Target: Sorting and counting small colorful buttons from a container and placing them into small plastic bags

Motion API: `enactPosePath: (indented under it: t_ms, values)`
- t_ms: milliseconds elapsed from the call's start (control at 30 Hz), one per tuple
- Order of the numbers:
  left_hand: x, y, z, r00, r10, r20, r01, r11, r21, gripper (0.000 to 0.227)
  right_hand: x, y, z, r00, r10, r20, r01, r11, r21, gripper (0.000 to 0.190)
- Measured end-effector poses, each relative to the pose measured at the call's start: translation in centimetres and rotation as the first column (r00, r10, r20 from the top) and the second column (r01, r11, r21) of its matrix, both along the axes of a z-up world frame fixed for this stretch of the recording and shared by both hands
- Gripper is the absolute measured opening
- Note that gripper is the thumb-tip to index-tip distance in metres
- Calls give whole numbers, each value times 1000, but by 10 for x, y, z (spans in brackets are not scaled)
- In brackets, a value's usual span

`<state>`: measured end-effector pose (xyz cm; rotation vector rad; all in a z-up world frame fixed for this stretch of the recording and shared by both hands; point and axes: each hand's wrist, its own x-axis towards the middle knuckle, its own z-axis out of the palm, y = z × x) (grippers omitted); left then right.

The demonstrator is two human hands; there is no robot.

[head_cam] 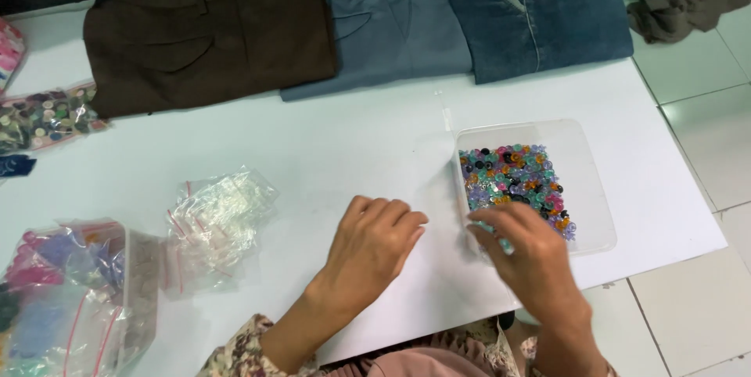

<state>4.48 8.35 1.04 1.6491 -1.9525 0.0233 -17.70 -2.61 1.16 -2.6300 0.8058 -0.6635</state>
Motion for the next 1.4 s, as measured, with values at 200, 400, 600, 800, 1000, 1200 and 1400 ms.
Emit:
enactPosePath:
  t_ms: [200,400,600,800,1000,1200,1400]
  values:
    - [-72,-93,-40,987,-89,135,110,981,-159,11,-22,-45,15,791,-343,-506,382,924,-29,22]
    - [-115,-146,-69,937,-105,334,96,994,43,19,-34,-70,-34,676,-296,-675,457,887,68,35]
    - [-115,-155,-83,938,-127,322,133,991,2,18,-26,-68,-25,599,-261,-757,471,880,69,32]
    - [-117,-156,-86,946,-136,295,170,981,-93,19,-28,-64,-25,625,-291,-724,480,875,63,25]
    - [-100,-146,-60,964,-45,262,110,964,-241,21,-27,-52,-14,782,-391,-486,499,859,111,22]
    - [-22,-63,17,947,71,312,-51,996,-72,19,-15,-24,-4,961,-275,37,268,956,122,14]
    - [32,50,1,992,112,56,-118,987,106,5,20,29,-20,980,118,157,-122,992,16,22]
